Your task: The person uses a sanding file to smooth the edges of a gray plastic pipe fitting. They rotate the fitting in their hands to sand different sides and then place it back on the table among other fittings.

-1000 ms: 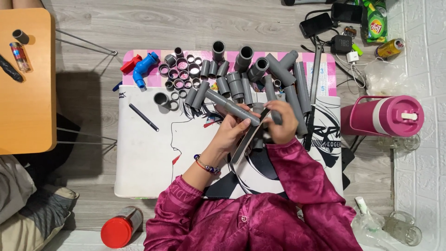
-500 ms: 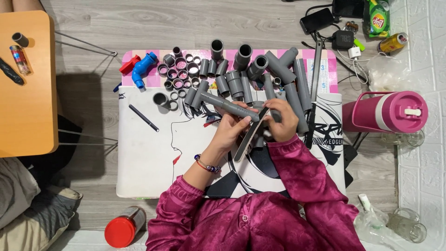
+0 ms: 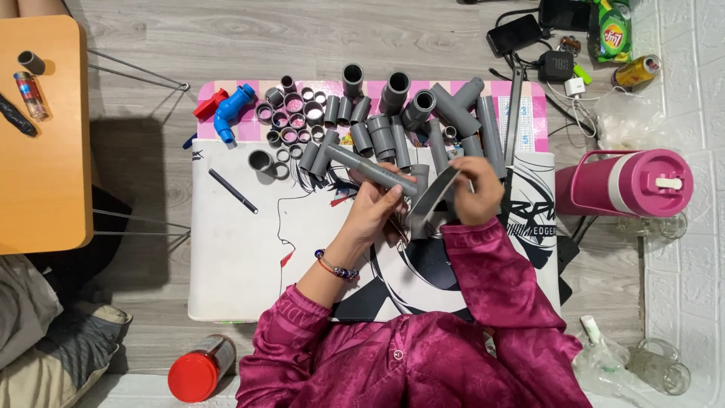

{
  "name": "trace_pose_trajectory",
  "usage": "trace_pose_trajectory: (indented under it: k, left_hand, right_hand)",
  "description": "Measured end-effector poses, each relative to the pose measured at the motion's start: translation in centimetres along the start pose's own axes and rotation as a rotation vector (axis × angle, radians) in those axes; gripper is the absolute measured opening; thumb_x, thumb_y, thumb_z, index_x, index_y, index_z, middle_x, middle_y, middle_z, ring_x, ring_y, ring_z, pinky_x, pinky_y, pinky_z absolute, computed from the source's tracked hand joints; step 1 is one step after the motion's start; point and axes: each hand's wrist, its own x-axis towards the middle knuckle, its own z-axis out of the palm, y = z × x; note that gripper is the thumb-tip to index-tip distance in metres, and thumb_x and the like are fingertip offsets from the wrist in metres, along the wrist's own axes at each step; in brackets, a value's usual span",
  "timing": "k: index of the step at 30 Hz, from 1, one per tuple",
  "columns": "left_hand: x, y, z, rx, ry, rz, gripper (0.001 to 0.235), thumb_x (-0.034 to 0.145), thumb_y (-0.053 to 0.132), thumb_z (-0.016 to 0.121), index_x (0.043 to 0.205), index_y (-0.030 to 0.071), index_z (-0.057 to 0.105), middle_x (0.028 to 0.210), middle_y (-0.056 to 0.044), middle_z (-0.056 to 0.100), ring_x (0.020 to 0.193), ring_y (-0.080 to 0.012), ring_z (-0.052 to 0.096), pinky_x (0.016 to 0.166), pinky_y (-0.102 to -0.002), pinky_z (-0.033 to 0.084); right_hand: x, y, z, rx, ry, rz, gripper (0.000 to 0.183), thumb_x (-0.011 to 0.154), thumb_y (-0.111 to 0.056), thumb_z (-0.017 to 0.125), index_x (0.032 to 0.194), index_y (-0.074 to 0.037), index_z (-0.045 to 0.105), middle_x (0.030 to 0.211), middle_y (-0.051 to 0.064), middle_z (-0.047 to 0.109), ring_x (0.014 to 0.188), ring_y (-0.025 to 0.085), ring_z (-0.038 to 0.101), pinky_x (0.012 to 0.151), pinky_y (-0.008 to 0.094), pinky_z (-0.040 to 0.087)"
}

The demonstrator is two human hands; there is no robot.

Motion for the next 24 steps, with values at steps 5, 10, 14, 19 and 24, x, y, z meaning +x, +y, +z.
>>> trace_pose_trajectory:
  k: [5, 10, 14, 19, 24]
  left_hand:
    - [0.1, -0.4, -0.6, -0.012, 0.016, 0.065, 0.031, 0.083, 0.008, 0.056, 0.109, 0.007, 0.037, 0.101, -0.017, 0.057, 0.063, -0.0064, 0.054, 0.058, -0.018, 0.048]
    - [-0.5, 1.2, 0.7, -0.034, 0.037, 0.106, 0.030, 0.082, 0.005, 0.057, 0.108, 0.008, 0.041, 0.102, -0.016, 0.058, 0.081, -0.0105, 0.060, 0.067, -0.018, 0.050]
    - [-0.5, 1.4, 0.8, -0.080, 0.035, 0.093, 0.030, 0.081, 0.005, 0.059, 0.107, 0.009, 0.042, 0.102, -0.013, 0.059, 0.084, -0.0107, 0.060, 0.067, -0.019, 0.051]
    - [-0.2, -0.1, -0.3, -0.130, 0.002, 0.080, 0.029, 0.082, 0.003, 0.058, 0.106, 0.008, 0.042, 0.104, -0.015, 0.057, 0.082, -0.0174, 0.062, 0.065, -0.025, 0.055]
    - [-0.2, -0.6, -0.3, -0.190, -0.010, 0.063, 0.029, 0.087, 0.004, 0.053, 0.111, 0.007, 0.037, 0.108, -0.020, 0.053, 0.073, -0.0302, 0.063, 0.058, -0.036, 0.057]
  right_hand:
    - [-0.3, -1.0, 0.1, -0.047, -0.230, -0.159, 0.017, 0.083, -0.016, 0.057, 0.083, 0.001, 0.058, 0.080, 0.010, 0.061, 0.069, 0.027, 0.060, 0.055, 0.032, 0.049]
    - [-0.2, -0.9, 0.1, -0.011, -0.298, -0.062, 0.018, 0.083, -0.019, 0.061, 0.085, -0.001, 0.059, 0.079, 0.009, 0.059, 0.066, 0.025, 0.059, 0.056, 0.031, 0.049]
    - [-0.1, -1.2, 0.3, -0.011, -0.321, -0.050, 0.015, 0.084, -0.014, 0.059, 0.087, 0.001, 0.058, 0.076, 0.009, 0.057, 0.061, 0.024, 0.058, 0.052, 0.030, 0.049]
    - [-0.2, -0.8, 0.2, -0.022, -0.295, -0.120, 0.017, 0.084, -0.014, 0.061, 0.087, 0.003, 0.058, 0.079, 0.011, 0.057, 0.069, 0.028, 0.058, 0.055, 0.031, 0.048]
    - [-0.6, -0.7, 0.5, 0.002, -0.253, -0.097, 0.019, 0.084, -0.016, 0.062, 0.087, 0.002, 0.057, 0.080, 0.010, 0.058, 0.070, 0.026, 0.058, 0.057, 0.030, 0.048]
